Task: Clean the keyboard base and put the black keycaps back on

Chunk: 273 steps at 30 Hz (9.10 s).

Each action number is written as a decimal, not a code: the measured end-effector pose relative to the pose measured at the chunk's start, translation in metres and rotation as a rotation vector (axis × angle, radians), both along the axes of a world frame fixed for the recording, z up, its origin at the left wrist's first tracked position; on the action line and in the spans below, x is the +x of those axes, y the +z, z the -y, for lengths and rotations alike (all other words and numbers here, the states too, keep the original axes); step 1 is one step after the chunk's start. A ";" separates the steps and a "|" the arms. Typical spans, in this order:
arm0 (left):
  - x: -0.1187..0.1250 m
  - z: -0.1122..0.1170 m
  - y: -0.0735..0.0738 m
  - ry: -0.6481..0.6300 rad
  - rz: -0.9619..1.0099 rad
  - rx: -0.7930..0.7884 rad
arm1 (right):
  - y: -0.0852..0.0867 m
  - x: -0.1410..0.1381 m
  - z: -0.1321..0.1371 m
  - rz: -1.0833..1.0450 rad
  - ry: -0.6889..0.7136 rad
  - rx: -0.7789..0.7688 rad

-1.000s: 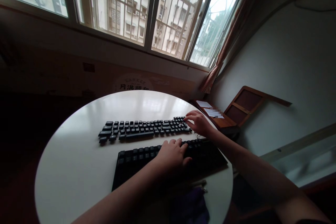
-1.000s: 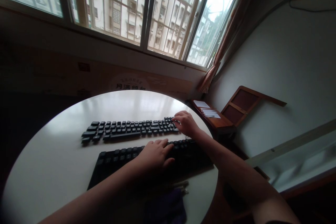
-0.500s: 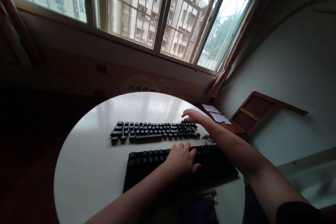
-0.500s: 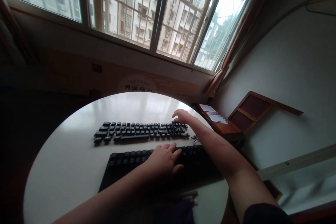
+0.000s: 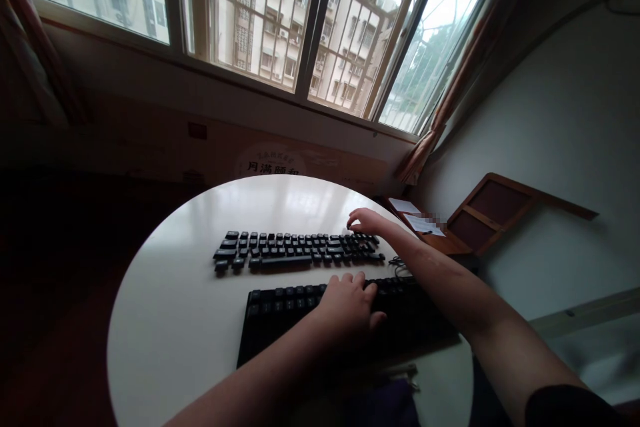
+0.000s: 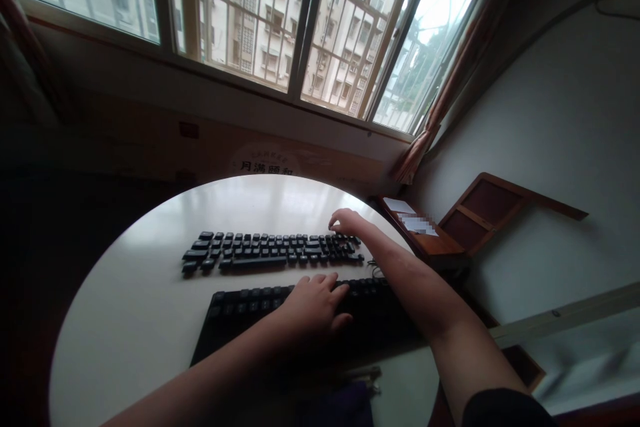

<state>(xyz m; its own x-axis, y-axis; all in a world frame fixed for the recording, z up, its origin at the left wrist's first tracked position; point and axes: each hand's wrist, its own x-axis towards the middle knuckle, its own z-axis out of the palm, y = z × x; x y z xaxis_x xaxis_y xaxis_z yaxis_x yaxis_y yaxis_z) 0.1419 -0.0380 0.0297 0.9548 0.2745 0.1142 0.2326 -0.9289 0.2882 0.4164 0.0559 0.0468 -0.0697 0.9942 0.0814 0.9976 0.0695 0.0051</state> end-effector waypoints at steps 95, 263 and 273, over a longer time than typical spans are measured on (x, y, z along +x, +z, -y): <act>0.006 -0.004 -0.005 -0.015 0.019 0.058 | 0.009 -0.039 0.180 0.020 -0.026 0.255; 0.007 -0.006 0.000 -0.027 0.015 0.069 | 0.022 0.024 0.231 -0.299 0.012 -0.101; 0.005 -0.004 0.006 -0.035 -0.025 0.063 | 0.015 0.020 0.230 -0.164 0.000 -0.077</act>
<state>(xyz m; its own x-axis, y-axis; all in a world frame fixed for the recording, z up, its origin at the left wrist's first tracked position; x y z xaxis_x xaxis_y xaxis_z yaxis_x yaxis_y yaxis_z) 0.1473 -0.0335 0.0359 0.9665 0.2338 0.1063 0.2059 -0.9528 0.2233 0.4359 -0.1740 0.0622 -0.0619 0.9980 0.0152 0.9846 0.0636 -0.1626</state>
